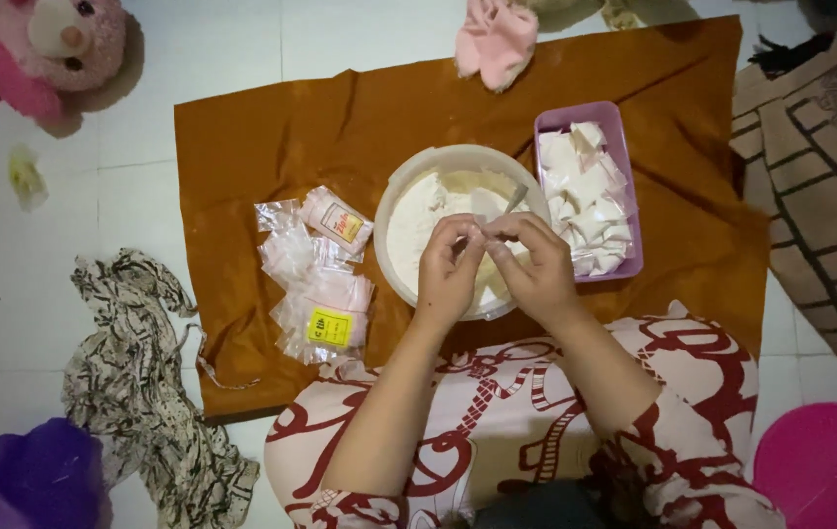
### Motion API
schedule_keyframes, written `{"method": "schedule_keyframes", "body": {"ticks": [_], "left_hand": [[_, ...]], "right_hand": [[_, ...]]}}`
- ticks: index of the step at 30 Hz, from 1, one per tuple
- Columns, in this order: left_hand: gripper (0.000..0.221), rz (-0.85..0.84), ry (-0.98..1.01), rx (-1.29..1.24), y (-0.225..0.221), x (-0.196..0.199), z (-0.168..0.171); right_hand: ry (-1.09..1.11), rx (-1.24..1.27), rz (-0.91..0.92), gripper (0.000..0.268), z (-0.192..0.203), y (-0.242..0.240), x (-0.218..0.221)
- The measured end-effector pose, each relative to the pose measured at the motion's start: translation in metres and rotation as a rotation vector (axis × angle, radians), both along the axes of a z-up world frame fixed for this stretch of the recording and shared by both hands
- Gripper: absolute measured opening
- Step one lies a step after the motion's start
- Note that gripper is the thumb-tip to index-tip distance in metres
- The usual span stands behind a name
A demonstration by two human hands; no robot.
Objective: Filling small plastic packets with white powder and solid food items using a spoon and manual placement.
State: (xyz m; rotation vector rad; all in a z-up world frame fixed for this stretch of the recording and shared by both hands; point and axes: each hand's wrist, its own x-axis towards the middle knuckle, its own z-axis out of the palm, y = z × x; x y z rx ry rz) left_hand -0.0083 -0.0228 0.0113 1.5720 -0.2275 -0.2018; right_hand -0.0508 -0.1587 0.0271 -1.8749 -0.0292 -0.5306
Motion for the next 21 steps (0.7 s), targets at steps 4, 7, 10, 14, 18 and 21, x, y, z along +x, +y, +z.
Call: {"method": "schedule_keyframes", "body": {"ticks": [4, 7, 10, 14, 18, 21], "left_hand": [[0.005, -0.03, 0.055, -0.15, -0.002, 0.005, -0.001], [0.004, -0.027, 0.102, -0.181, -0.004, 0.006, -0.001], [0.024, -0.005, 0.167, -0.191, -0.002, 0.008, -0.002], [0.047, -0.054, 0.166, -0.214, 0.0, 0.011, -0.011], [0.056, -0.107, 0.205, -0.277, 0.0, 0.012, -0.007], [0.038, -0.018, 0.179, -0.186, 0.004, 0.013, -0.008]], "right_hand": [[0.057, 0.024, -0.008, 0.009, -0.001, -0.005, 0.002], [0.127, 0.147, -0.063, 0.02, -0.001, -0.005, 0.001], [0.175, 0.307, -0.055, 0.026, 0.001, -0.008, 0.001], [0.253, 0.44, 0.0, 0.034, -0.005, -0.018, 0.001], [0.302, 0.614, 0.063, 0.042, -0.008, -0.026, 0.0], [0.337, 0.642, 0.118, 0.047, -0.004, -0.029, -0.001]]}}
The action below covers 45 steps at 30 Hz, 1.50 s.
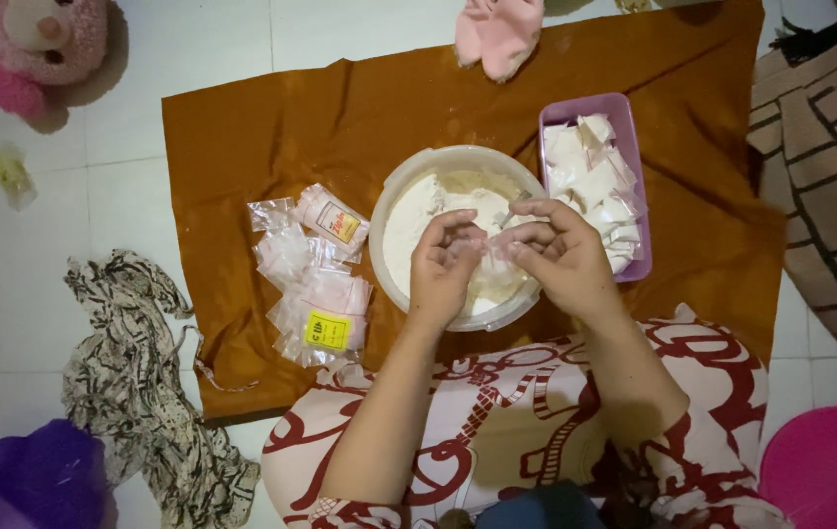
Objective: Filling small plastic packets with white powder and solid food items using a spoon and manual placement.
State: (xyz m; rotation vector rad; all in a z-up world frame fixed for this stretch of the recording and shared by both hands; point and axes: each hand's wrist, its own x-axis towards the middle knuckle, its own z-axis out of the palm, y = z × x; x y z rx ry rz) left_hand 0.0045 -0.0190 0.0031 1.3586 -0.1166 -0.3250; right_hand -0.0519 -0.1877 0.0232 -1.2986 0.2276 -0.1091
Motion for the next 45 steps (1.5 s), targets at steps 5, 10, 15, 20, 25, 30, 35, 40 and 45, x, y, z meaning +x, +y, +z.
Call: {"method": "schedule_keyframes", "body": {"ticks": [5, 10, 15, 20, 25, 30, 35, 40, 45], "left_hand": [[0.028, 0.161, -0.058, 0.056, 0.0, 0.002, 0.003], [0.02, 0.203, -0.031, 0.065, -0.003, 0.0, 0.006], [0.014, 0.239, -0.064, 0.124, -0.005, -0.003, 0.008], [0.013, 0.228, -0.078, 0.104, -0.008, -0.006, 0.004], [0.013, 0.226, -0.091, 0.114, -0.009, -0.008, 0.005], [0.015, 0.228, -0.133, 0.123, -0.009, -0.009, 0.01], [0.015, 0.293, -0.363, 0.258, -0.01, -0.011, 0.028], [0.012, 0.23, -0.474, 0.28, -0.013, -0.014, 0.021], [0.018, 0.203, -0.355, 0.196, -0.012, -0.015, 0.021]], "right_hand": [[0.02, 0.025, 0.066, 0.053, 0.006, 0.003, 0.001], [0.045, 0.028, 0.085, 0.054, 0.007, 0.004, 0.0], [0.065, -0.017, 0.081, 0.053, 0.005, 0.003, 0.0], [0.073, -0.014, 0.076, 0.052, -0.008, 0.002, 0.0], [0.047, -0.018, 0.068, 0.048, -0.007, 0.002, 0.001], [-0.019, -0.036, -0.001, 0.038, 0.001, 0.007, 0.001], [-0.083, -0.054, -0.043, 0.034, -0.007, 0.013, 0.002], [-0.126, -0.075, -0.041, 0.034, -0.013, 0.019, 0.004], [-0.149, -0.065, -0.038, 0.032, -0.007, 0.023, 0.005]]}}
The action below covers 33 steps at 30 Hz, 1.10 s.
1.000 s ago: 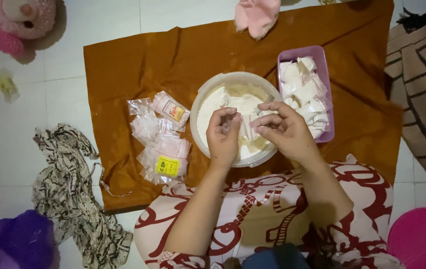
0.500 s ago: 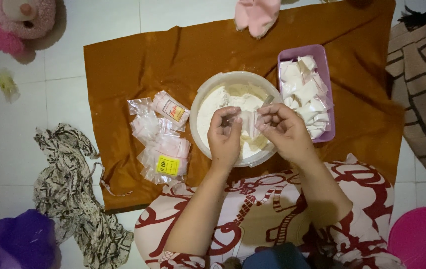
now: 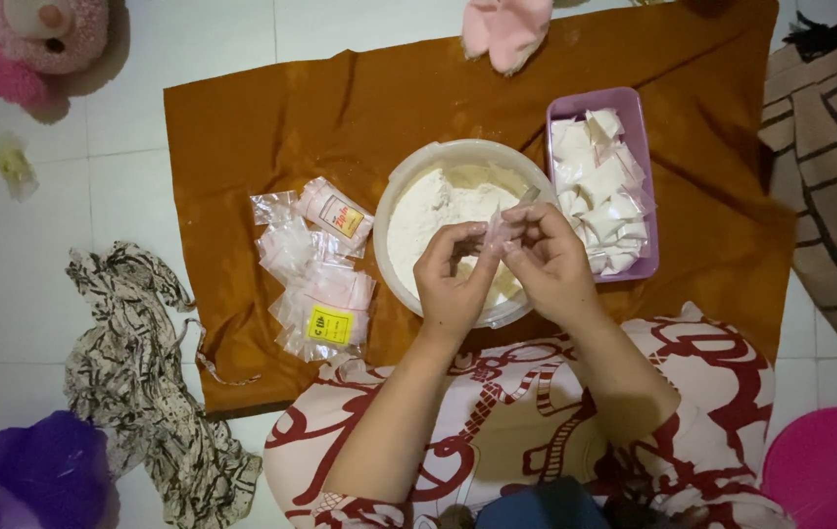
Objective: Filling small plastic packets with white powder and solid food items using a spoon and manual placement.
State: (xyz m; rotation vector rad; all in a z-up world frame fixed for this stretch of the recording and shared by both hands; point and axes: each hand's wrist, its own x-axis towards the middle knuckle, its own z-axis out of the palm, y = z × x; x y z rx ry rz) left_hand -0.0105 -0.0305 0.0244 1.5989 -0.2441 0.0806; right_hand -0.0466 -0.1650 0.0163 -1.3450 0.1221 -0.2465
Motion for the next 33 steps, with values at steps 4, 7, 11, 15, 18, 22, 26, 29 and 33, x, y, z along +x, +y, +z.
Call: {"method": "schedule_keyframes", "body": {"ticks": [4, 7, 11, 15, 18, 22, 26, 29, 33], "left_hand": [[0.027, 0.004, 0.01, -0.004, -0.001, -0.001, -0.004], [0.026, 0.013, 0.072, -0.031, 0.0, -0.002, -0.005], [0.013, -0.008, 0.049, 0.016, 0.0, 0.0, 0.002], [0.014, -0.033, 0.159, -0.054, 0.002, 0.001, -0.011], [0.015, -0.035, 0.246, -0.067, 0.003, 0.002, -0.014], [0.011, -0.072, 0.263, -0.055, 0.004, 0.005, -0.014], [0.01, -0.128, 0.251, -0.039, 0.003, 0.008, 0.0], [0.01, -0.16, 0.231, -0.047, 0.004, 0.011, 0.003], [0.012, -0.145, 0.003, 0.175, 0.005, 0.01, 0.006]], "right_hand": [[-0.014, -0.013, 0.008, 0.031, -0.001, -0.002, -0.001], [-0.023, -0.006, 0.003, 0.033, -0.008, -0.003, -0.001], [-0.024, -0.048, 0.006, 0.034, -0.005, -0.002, 0.0], [-0.032, -0.077, -0.004, 0.039, -0.004, -0.003, 0.002], [-0.02, -0.087, -0.005, 0.044, -0.007, -0.002, 0.001], [-0.012, -0.155, 0.025, 0.044, -0.01, -0.003, 0.0], [0.006, -0.195, 0.027, 0.04, 0.0, -0.002, 0.0], [0.016, -0.156, 0.032, 0.037, -0.002, -0.006, 0.0], [-0.027, -0.289, -0.04, 0.017, -0.003, -0.007, 0.002]]}}
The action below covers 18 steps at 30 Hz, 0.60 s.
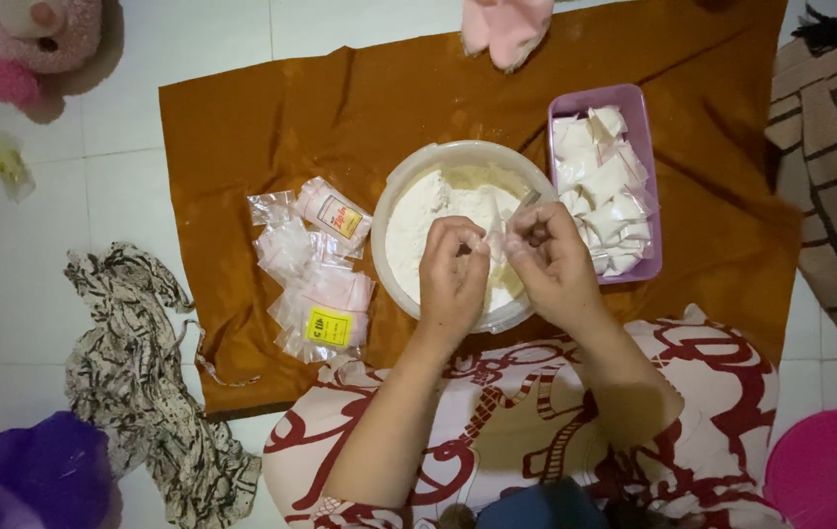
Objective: Filling small plastic packets with white powder and solid food items using a spoon and manual placement.
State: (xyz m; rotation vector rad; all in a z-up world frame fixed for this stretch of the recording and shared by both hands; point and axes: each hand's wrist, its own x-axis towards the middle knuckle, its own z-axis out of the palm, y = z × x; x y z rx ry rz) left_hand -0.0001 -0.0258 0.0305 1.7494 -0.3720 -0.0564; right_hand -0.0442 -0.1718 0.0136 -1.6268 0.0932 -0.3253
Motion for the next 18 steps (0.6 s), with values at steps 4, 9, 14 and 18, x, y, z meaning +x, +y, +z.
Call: {"method": "schedule_keyframes", "body": {"ticks": [4, 9, 14, 18], "left_hand": [[0.011, 0.065, -0.116, 0.091, -0.003, -0.009, -0.006], [0.014, 0.089, -0.291, 0.152, -0.005, -0.013, -0.004], [0.009, 0.024, -0.196, 0.06, -0.007, -0.011, 0.005], [0.014, 0.014, 0.079, -0.078, -0.007, -0.005, 0.026]], "right_hand": [[-0.075, -0.134, -0.019, 0.01, -0.004, 0.005, -0.001], [-0.146, -0.415, -0.121, 0.019, 0.007, 0.017, -0.004], [-0.184, -0.384, -0.125, 0.021, 0.012, 0.015, -0.004], [-0.138, -0.136, -0.006, 0.024, 0.002, 0.005, -0.002]]}}
